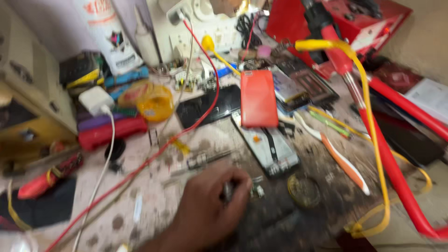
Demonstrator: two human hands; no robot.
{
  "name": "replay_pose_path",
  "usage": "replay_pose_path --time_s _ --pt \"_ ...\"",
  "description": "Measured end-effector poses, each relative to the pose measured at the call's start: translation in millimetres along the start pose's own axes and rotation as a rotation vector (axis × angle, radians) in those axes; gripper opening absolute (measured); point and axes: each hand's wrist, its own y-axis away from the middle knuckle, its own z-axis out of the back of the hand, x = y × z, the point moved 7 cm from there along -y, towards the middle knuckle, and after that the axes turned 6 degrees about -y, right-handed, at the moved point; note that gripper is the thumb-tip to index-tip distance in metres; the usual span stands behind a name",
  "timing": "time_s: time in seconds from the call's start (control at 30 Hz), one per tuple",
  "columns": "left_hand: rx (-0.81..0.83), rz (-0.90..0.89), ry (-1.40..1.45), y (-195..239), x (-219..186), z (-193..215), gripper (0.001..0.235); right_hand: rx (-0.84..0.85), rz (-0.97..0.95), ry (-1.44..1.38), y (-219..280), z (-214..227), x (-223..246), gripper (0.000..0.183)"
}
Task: The person retrieves a small circuit board from a plastic container, places it on the workbench, and uses a soldering iron to apply solder to its contacts. The person handles the board and the soldering iron throughout the task.
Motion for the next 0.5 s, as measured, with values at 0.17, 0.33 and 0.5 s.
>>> replay_pose_path --time_s 0.17,0.33,0.5 --pt "-0.042 -0.171 -0.016 -10.4 -31.0 11.6 0.008 0.174 -0.218 -0.086 75.6 11.4 -15.5 0.010" --pt "-0.013 -0.095 -0.010 -11.7 -15.7 7.5 0.009 0.497 -0.384 -0.298 114.9 27.9 7.1 0.010" --pt "0.004 -0.045 -0.024 -11.9 -10.3 5.3 0.012 -0.210 0.320 -0.682 33.6 137.3 63.7 0.028"
